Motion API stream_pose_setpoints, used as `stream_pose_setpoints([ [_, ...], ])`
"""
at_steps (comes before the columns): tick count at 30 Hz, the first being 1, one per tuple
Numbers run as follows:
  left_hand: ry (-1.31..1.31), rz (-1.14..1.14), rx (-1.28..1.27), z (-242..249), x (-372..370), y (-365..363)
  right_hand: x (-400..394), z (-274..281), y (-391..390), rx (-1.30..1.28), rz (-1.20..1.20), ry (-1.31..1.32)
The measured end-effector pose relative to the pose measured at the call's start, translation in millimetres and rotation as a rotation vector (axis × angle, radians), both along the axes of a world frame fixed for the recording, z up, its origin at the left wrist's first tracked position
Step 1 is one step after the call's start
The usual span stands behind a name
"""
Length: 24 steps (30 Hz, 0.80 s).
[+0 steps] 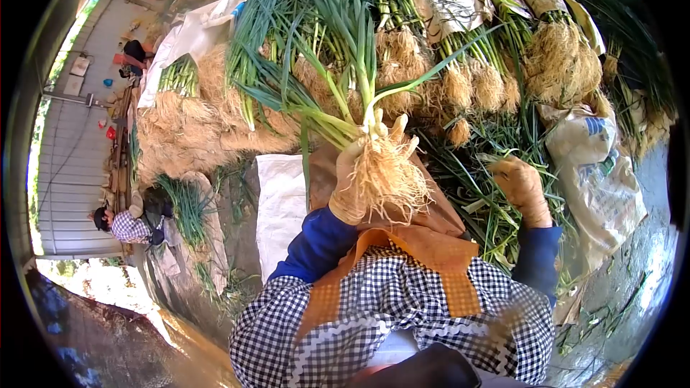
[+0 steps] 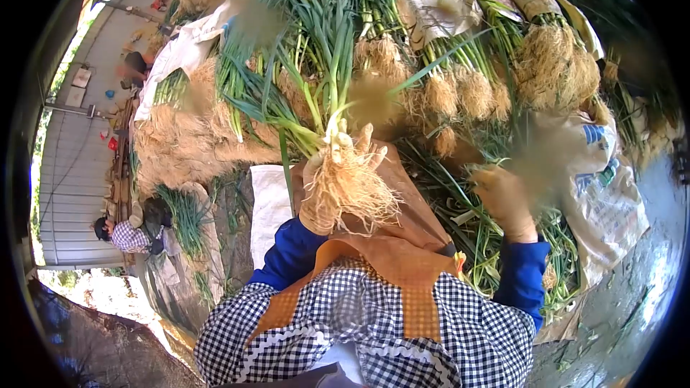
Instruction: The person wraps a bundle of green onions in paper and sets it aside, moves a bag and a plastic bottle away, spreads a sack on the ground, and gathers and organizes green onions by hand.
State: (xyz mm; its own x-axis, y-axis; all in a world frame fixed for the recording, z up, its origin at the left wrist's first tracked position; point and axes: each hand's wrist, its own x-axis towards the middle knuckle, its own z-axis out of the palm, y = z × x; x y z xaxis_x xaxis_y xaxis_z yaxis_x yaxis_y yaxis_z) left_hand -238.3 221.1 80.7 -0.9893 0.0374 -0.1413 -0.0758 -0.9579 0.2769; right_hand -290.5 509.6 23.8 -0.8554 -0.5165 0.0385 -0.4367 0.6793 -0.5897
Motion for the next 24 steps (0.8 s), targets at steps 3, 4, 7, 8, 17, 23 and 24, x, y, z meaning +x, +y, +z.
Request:
stream_pose_setpoints([
  [3, -0.05, -0.05, -0.024, -6, -9, 13, 19, 58, -49, -0.607, 0.322, 0.009],
  [4, -0.059, -0.054, -0.047, -5, -11, 15, 20, 79, -69, -0.559, 0.435, 0.309],
  [7, -0.062, -0.083, -0.008, -10, -14, 8, 24, 59, -99, -0.559, 0.563, 0.415],
  [8, -0.059, -0.052, 0.038, -6, -14, 5, 23, 53, -95, -0.647, 0.613, 0.35],
  [17, 0.179, 0.126, 0.184, 122, 28, -86, -8, -88, -1, 0.279, 0.188, 0.101],
  [23, 0.498, 0.291, 0.111, 185, 106, -125, -27, -27, -134, -0.2, 0.415, 0.193],
  [24, 0.525, 0.324, 0.083, 192, 120, -129, -32, -27, -152, -0.201, 0.479, 0.218],
])
